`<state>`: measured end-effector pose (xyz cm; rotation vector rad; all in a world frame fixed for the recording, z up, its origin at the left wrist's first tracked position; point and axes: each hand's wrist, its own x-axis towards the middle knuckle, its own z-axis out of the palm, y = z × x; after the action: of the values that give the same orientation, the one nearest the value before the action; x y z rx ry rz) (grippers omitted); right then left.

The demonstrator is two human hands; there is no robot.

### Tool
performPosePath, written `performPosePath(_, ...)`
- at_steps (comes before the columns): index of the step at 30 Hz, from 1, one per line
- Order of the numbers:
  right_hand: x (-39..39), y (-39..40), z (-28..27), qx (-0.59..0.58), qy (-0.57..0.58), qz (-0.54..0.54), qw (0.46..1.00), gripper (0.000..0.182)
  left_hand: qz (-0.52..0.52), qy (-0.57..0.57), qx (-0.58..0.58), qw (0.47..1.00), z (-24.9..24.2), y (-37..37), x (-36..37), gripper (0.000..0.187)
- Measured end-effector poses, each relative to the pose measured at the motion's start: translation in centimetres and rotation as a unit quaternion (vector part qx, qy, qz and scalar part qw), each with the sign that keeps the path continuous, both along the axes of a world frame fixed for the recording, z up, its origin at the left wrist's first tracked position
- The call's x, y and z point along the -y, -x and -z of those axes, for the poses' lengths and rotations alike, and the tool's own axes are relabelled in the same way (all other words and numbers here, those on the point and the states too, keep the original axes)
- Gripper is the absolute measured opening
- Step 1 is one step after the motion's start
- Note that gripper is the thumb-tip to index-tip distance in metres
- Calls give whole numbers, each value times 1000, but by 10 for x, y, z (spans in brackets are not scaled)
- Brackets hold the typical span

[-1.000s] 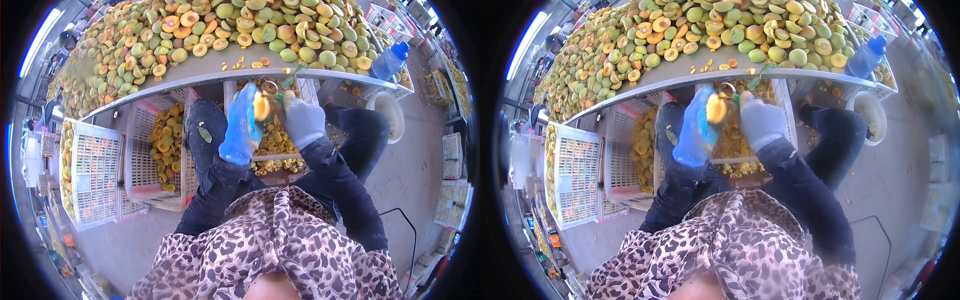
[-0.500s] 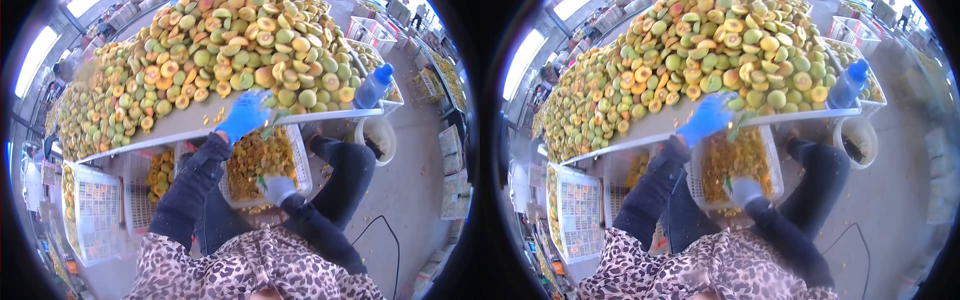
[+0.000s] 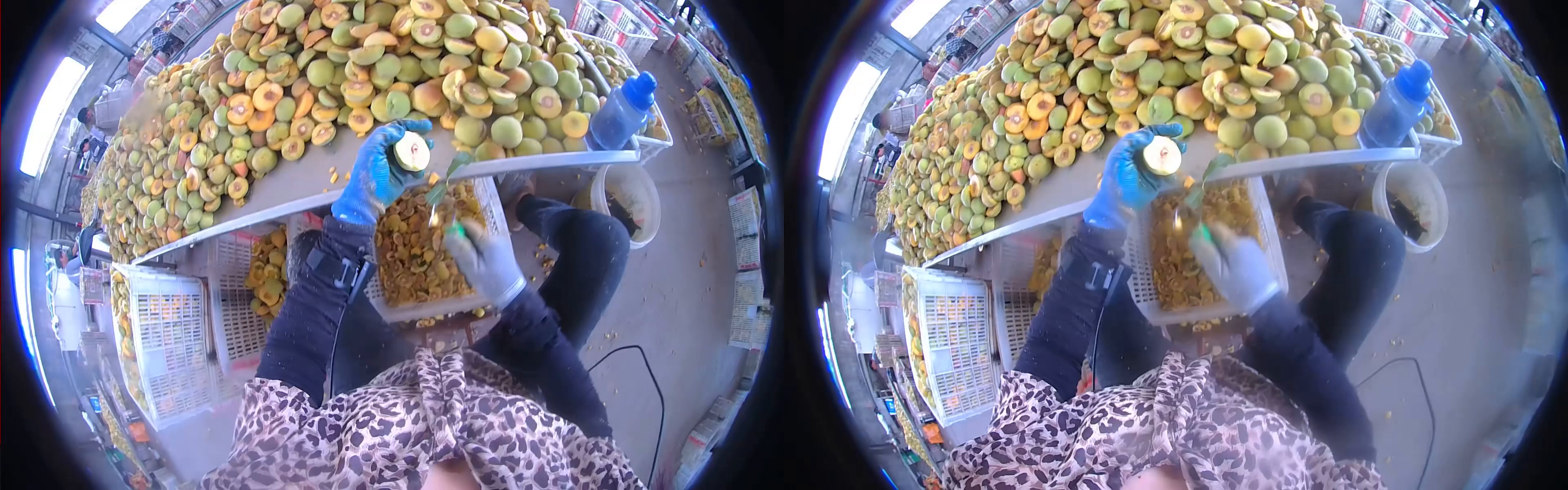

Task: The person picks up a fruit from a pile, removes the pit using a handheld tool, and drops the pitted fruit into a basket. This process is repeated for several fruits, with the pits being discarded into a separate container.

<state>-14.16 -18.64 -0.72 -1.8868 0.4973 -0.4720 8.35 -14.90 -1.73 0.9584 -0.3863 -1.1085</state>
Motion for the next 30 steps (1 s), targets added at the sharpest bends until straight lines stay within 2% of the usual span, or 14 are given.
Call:
performPosePath(3, -2, -19, -17, 17, -2, -6, 1000, 26, -71, 115, 120, 984, -31, 50, -35, 24)
performPosePath(5, -12, -27, -26, 30, -3, -15, 999, 26, -134, 42, 400, 906, -41, 70, -47, 22)
performPosePath(7, -24, -29, -36, 46, 2, -29, 999, 27, -201, 95, 317, 922, -42, 88, -55, 21)
performPosePath(10, -43, -22, -48, 65, 12, -61, 996, 28, -276, 175, -63, 943, -40, 103, -66, 22)
performPosePath(11, -46, -20, -51, 24, 5, -70, 997, 28, -284, 184, -56, 939, -35, 107, -69, 22)
performPosePath(13, -48, -18, -52, -15, -36, -103, 994, 30, -319, 207, 127, 916, -28, 110, -76, 29)
performPosePath(14, -47, -16, -52, -16, -49, -124, 991, 33, -161, 153, -18, 975, -32, 91, -89, 37)
performPosePath(15, -46, -14, -54, -21, -62, -144, 987, 37, -167, 160, -13, 973, -33, 92, -90, 37)
performPosePath(17, -45, -7, -73, -94, -138, -168, 972, 39, -226, 232, 198, 925, -35, 107, -90, 39)
performPosePath(18, -45, -6, -81, -168, -218, -183, 944, 42, -222, 199, 111, 948, -45, 112, -93, 50)
performPosePath(21, -52, -1, -81, -147, -248, -195, 937, 43, -148, 181, 140, 962, -52, 103, -101, 57)
performPosePath(25, -49, 1, -82, -215, -300, -224, 902, 49, -153, 103, 170, 968, -51, 103, -108, 60)
performPosePath(26, -48, 1, -85, -219, -388, -238, 863, 51, -219, 153, 201, 942, -52, 112, -105, 58)
performPosePath(30, -54, 3, -83, -180, -462, -256, 830, 50, -203, 228, 129, 943, -51, 114, -105, 49)
